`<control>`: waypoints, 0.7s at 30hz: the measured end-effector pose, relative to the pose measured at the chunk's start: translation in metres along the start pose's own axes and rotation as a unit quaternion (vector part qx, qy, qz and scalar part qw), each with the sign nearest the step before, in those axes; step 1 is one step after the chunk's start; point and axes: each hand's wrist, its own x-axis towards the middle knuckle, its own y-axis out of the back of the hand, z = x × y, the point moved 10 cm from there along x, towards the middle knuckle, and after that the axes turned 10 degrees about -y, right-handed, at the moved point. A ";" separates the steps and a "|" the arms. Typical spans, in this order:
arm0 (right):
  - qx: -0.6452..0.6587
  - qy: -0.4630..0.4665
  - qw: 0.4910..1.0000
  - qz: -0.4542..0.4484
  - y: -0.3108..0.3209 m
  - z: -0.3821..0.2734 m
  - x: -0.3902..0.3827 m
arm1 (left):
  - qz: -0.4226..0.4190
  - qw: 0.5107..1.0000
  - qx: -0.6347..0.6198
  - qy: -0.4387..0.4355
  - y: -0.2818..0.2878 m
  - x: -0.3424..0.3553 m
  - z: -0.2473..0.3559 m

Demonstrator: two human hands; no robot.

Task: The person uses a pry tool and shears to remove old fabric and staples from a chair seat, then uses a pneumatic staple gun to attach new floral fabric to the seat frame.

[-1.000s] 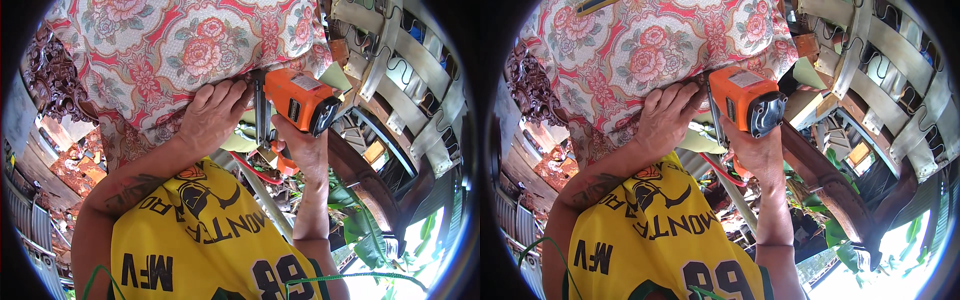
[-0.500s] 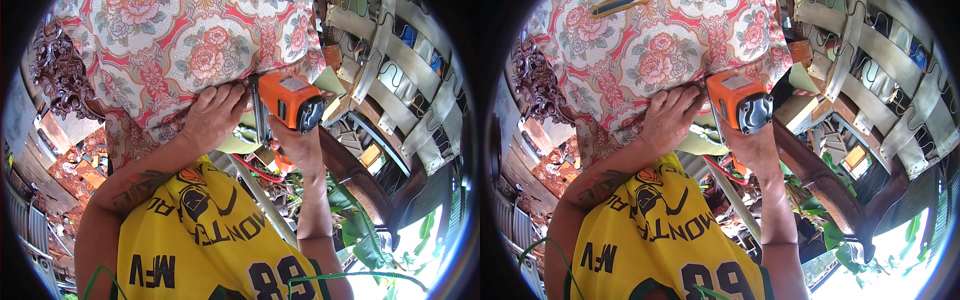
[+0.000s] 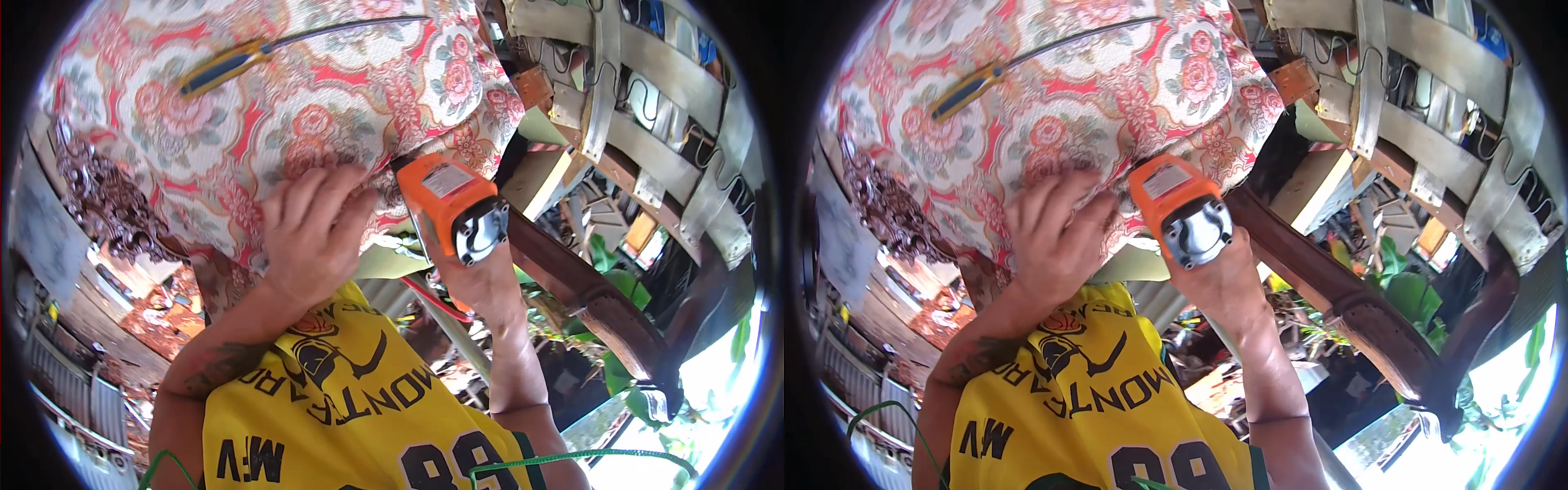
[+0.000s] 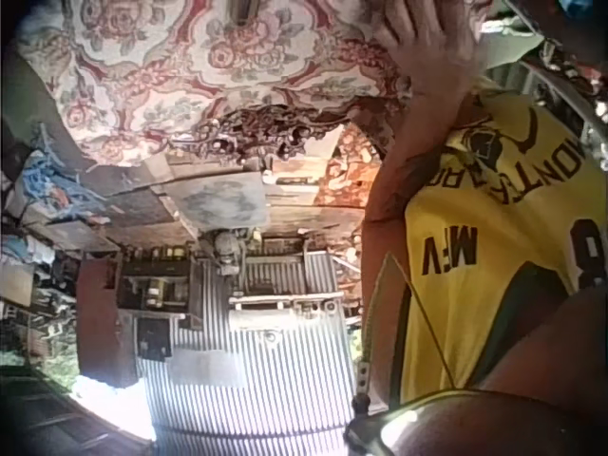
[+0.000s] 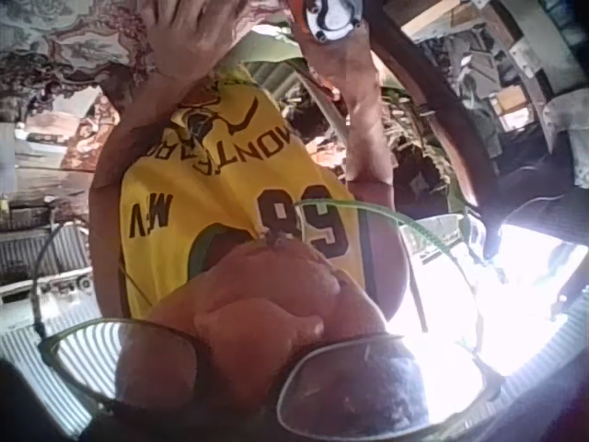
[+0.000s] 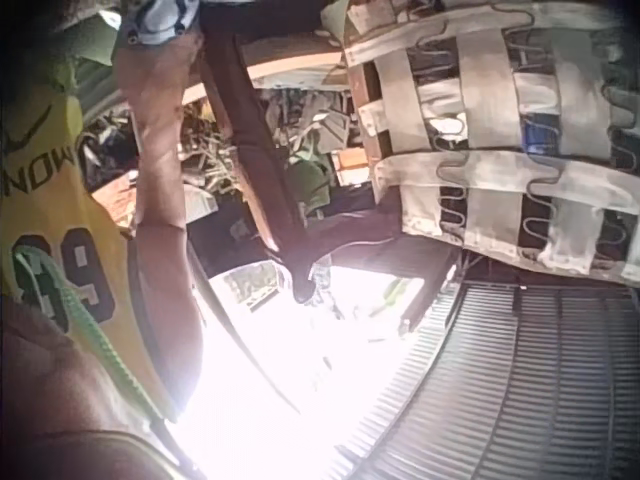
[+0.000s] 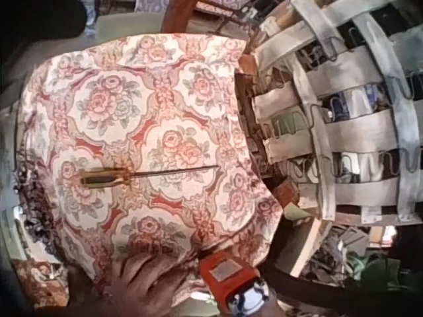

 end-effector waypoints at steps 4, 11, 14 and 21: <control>-0.061 -0.079 0.990 -0.096 -0.003 0.000 -0.006 | 0.009 0.998 0.038 0.050 0.003 0.013 -0.025; 0.057 -0.058 0.994 -0.078 -0.008 -0.007 -0.005 | -0.031 0.996 0.073 0.036 -0.013 0.052 -0.031; 0.094 -0.067 0.992 -0.058 0.000 -0.004 -0.010 | -0.075 0.994 0.074 -0.001 -0.026 0.075 -0.023; 0.131 -0.087 0.982 -0.107 -0.009 0.008 -0.013 | -0.141 0.985 0.093 -0.026 -0.052 0.094 -0.023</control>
